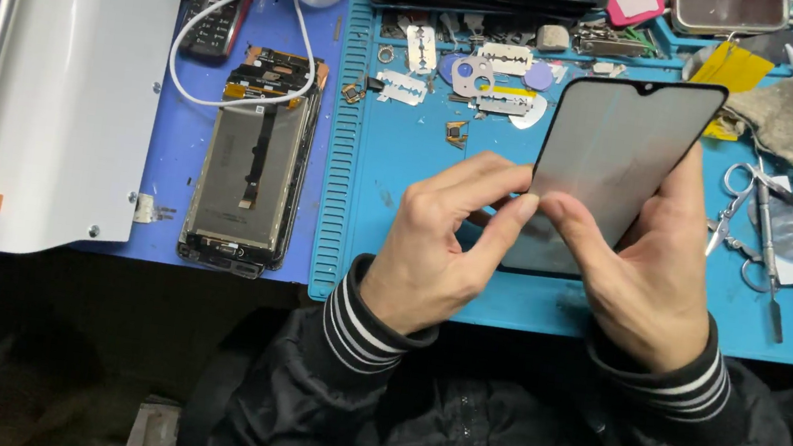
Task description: The recorder is preparing and cleaning a smartphone screen component on a repair workbench.
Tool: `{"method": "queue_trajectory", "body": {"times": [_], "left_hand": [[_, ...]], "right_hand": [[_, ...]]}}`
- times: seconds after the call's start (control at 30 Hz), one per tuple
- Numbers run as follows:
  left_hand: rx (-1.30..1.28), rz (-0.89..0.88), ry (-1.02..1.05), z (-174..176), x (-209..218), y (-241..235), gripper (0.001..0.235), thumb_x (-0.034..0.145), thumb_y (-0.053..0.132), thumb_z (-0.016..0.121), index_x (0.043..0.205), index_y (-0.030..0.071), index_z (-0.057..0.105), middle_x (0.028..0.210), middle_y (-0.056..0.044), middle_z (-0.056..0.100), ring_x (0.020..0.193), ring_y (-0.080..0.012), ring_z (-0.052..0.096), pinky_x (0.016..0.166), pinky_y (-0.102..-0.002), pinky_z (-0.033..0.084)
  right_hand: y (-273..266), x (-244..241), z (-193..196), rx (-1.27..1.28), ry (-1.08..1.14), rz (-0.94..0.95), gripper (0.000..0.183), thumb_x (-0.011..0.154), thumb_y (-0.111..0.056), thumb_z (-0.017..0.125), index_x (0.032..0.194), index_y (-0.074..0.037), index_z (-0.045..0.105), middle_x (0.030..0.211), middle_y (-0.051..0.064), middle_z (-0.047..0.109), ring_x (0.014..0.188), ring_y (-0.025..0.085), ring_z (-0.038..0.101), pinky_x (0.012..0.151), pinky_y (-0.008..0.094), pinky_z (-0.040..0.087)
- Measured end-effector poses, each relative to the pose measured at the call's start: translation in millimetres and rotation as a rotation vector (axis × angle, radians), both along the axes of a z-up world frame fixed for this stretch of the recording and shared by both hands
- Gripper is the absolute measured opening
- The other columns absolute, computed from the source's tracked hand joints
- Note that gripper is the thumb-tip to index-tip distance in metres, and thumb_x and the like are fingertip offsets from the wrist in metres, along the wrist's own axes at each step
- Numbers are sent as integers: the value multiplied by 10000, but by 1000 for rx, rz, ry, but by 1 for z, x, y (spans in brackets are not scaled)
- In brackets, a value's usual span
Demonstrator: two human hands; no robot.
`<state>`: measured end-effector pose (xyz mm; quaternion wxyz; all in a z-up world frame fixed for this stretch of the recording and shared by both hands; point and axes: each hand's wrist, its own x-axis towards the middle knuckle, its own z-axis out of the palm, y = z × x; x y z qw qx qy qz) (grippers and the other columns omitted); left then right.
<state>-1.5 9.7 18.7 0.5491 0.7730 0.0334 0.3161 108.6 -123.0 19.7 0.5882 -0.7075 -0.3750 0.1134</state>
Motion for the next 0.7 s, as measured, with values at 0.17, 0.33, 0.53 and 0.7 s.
{"method": "queue_trajectory", "body": {"times": [0.17,0.33,0.53,0.7], "left_hand": [[-104,-41,29,8,2,-1,317,1075,223,441,955,2,633,840,-50,521,778,-170,495,679,-306,391],[-54,121,47,3,11,-5,160,998,166,625,919,54,707,772,-30,620,657,-130,570,598,-261,512],[-11,94,99,9,7,-5,106,976,165,643,930,73,665,825,-34,617,724,-155,623,585,-269,577],[-178,-12,202,16,4,0,141,925,112,655,1031,74,740,953,-21,677,831,-130,652,635,-247,572]], "right_hand": [[-4,1,2,-22,46,36,629,950,-125,683,1450,-21,315,1398,155,519,1273,223,563,1098,343,504],[-8,1,5,-65,130,70,745,858,-47,715,1463,-33,281,1411,153,532,1265,228,595,1080,352,518],[-8,7,-10,-9,220,16,673,865,-274,679,1440,-24,435,1346,118,641,1195,185,641,1028,318,517],[5,6,-12,22,206,-101,536,862,-157,728,1348,-57,524,1227,93,694,1095,176,682,981,307,544]]}}
